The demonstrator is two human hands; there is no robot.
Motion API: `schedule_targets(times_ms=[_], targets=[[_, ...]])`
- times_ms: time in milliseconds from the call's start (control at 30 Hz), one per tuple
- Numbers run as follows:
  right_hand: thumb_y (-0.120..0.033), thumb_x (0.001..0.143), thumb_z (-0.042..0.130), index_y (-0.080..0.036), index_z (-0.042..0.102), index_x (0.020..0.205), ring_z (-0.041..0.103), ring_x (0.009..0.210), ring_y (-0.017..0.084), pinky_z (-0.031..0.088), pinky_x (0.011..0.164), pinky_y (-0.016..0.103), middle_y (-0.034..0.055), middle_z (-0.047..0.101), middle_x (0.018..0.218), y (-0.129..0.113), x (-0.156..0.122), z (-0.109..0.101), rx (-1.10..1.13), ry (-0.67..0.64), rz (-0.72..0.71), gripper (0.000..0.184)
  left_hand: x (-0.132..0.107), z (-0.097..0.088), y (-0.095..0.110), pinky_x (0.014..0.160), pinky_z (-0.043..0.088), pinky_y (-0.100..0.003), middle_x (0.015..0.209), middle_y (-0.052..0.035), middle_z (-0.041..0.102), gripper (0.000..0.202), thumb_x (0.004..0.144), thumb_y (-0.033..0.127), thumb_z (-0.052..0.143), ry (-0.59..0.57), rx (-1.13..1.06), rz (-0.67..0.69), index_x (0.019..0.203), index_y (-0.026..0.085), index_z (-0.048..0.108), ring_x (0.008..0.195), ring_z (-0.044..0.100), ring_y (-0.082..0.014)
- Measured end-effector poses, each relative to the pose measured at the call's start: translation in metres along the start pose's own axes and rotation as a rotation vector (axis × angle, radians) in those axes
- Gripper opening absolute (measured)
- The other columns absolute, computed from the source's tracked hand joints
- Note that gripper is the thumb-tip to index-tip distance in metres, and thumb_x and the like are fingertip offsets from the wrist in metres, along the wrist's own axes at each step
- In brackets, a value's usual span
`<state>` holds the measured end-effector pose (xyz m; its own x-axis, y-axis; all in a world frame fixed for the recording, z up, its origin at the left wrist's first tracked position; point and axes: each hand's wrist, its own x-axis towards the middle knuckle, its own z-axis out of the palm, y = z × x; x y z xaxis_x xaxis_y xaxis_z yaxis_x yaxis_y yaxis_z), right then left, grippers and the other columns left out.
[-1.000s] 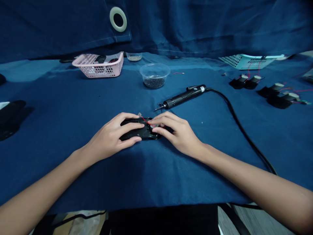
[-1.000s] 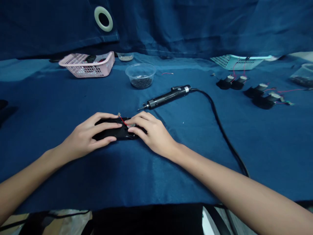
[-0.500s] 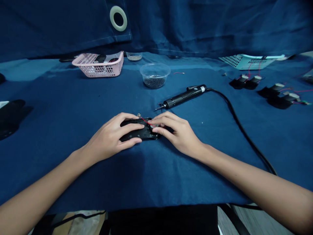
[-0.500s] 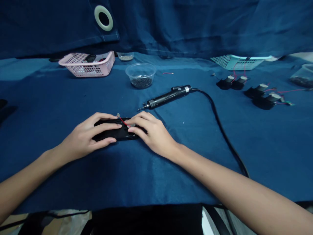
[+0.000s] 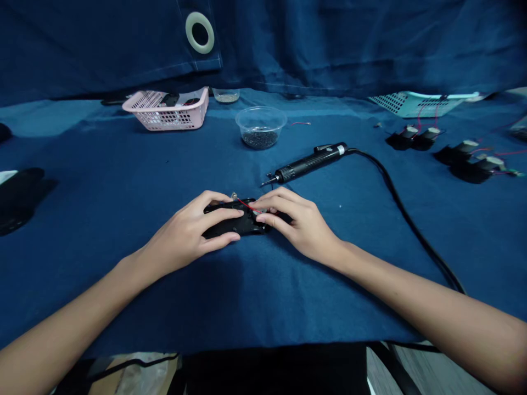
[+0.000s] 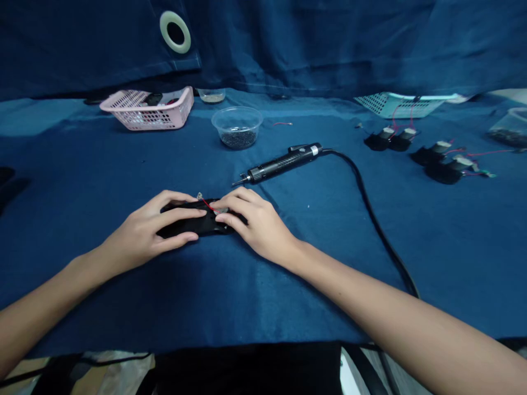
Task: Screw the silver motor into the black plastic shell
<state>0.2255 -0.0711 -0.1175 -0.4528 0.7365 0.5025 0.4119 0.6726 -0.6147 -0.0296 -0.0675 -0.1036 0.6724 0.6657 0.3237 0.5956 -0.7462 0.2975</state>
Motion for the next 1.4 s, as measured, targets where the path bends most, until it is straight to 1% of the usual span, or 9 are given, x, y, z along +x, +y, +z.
schedule_targets(times_ms=[167,300,500,633,767,933,1067,1200,1400], targets=[[-0.025,0.097,0.058,-0.019,0.069,0.112,0.066,0.104,0.016,0.054,0.094,0.032,0.0053,0.07,0.11,0.0002,0.0002,0.001,0.005,0.0,0.002,0.02,0.0006,0.0006,-0.0031,0.103,0.05,-0.04,0.13,-0.0117,0.055,0.037,0.096,0.042,0.059,0.002,0.048,0.069,0.125,0.021,0.064,0.119,0.059,-0.024],[-0.025,0.097,0.058,-0.018,0.069,0.112,0.066,0.104,0.015,0.053,0.095,0.031,0.0053,0.07,0.11,0.0002,0.0001,0.0005,0.003,-0.003,0.004,0.02,0.0006,0.0007,-0.0039,0.103,0.049,-0.04,0.131,-0.013,0.055,0.038,0.096,0.042,0.058,-0.005,0.079,0.084,0.127,0.02,0.063,0.12,0.058,-0.0242],[-0.025,0.097,0.058,-0.017,0.069,0.112,0.065,0.104,0.014,0.052,0.096,0.03,0.0049,0.07,0.109,0.0003,0.0007,0.0005,0.003,-0.005,-0.006,0.02,0.0007,-0.0018,-0.004,0.107,0.046,-0.036,0.133,-0.0105,0.055,0.034,0.097,0.038,0.059,0.028,0.029,0.083,0.126,0.021,0.064,0.122,0.057,-0.021],[-0.025,0.097,0.058,-0.018,0.069,0.112,0.065,0.104,0.014,0.052,0.095,0.03,0.0045,0.07,0.11,0.001,0.0001,0.0002,0.001,-0.011,-0.005,0.021,0.0006,-0.0035,-0.0049,0.105,0.047,-0.034,0.131,-0.0097,0.057,0.032,0.096,0.036,0.06,0.054,0.03,0.081,0.123,0.021,0.066,0.12,0.058,-0.0202],[-0.026,0.096,0.058,-0.018,0.069,0.112,0.065,0.104,0.014,0.052,0.096,0.03,0.0045,0.07,0.11,0.0011,-0.0005,-0.0002,0.005,-0.01,-0.002,0.02,-0.0003,-0.003,-0.0056,0.105,0.047,-0.034,0.13,-0.0099,0.057,0.033,0.095,0.039,0.061,0.049,0.008,0.063,0.122,0.02,0.067,0.119,0.059,-0.0205],[-0.026,0.097,0.058,-0.018,0.069,0.112,0.065,0.105,0.014,0.052,0.096,0.031,0.0045,0.07,0.11,-0.0001,-0.0002,-0.0002,0.003,-0.015,0.005,0.02,-0.0005,-0.0028,-0.0024,0.105,0.048,-0.034,0.131,-0.0084,0.056,0.033,0.094,0.041,0.061,0.033,-0.025,0.008,0.123,0.023,0.067,0.12,0.058,-0.0206],[-0.026,0.097,0.058,-0.018,0.069,0.112,0.065,0.104,0.014,0.052,0.095,0.03,0.0047,0.07,0.11,-0.0005,-0.0001,-0.0001,-0.001,-0.007,0.007,0.021,-0.0015,-0.0015,0.001,0.104,0.048,-0.037,0.13,-0.0096,0.057,0.034,0.095,0.043,0.06,0.037,-0.013,-0.02,0.12,0.022,0.068,0.12,0.058,-0.0226],[-0.026,0.097,0.058,-0.017,0.069,0.113,0.065,0.105,0.014,0.051,0.096,0.029,0.0052,0.07,0.11,-0.0006,-0.0002,-0.0003,0.002,-0.012,0.017,0.022,-0.0033,0.0009,0.0016,0.105,0.047,-0.039,0.131,-0.0104,0.057,0.036,0.095,0.045,0.058,0.041,0.02,-0.011,0.121,0.022,0.067,0.12,0.058,-0.0236],[-0.026,0.097,0.058,-0.016,0.069,0.113,0.065,0.104,0.014,0.052,0.096,0.03,0.0054,0.07,0.11,-0.0006,0.0004,0.001,0.006,-0.01,0.016,0.022,-0.0035,0.0019,0.0014,0.106,0.046,-0.038,0.132,-0.0093,0.056,0.035,0.096,0.043,0.059,0.046,0.035,0.007,0.122,0.023,0.066,0.122,0.057,-0.0225]])
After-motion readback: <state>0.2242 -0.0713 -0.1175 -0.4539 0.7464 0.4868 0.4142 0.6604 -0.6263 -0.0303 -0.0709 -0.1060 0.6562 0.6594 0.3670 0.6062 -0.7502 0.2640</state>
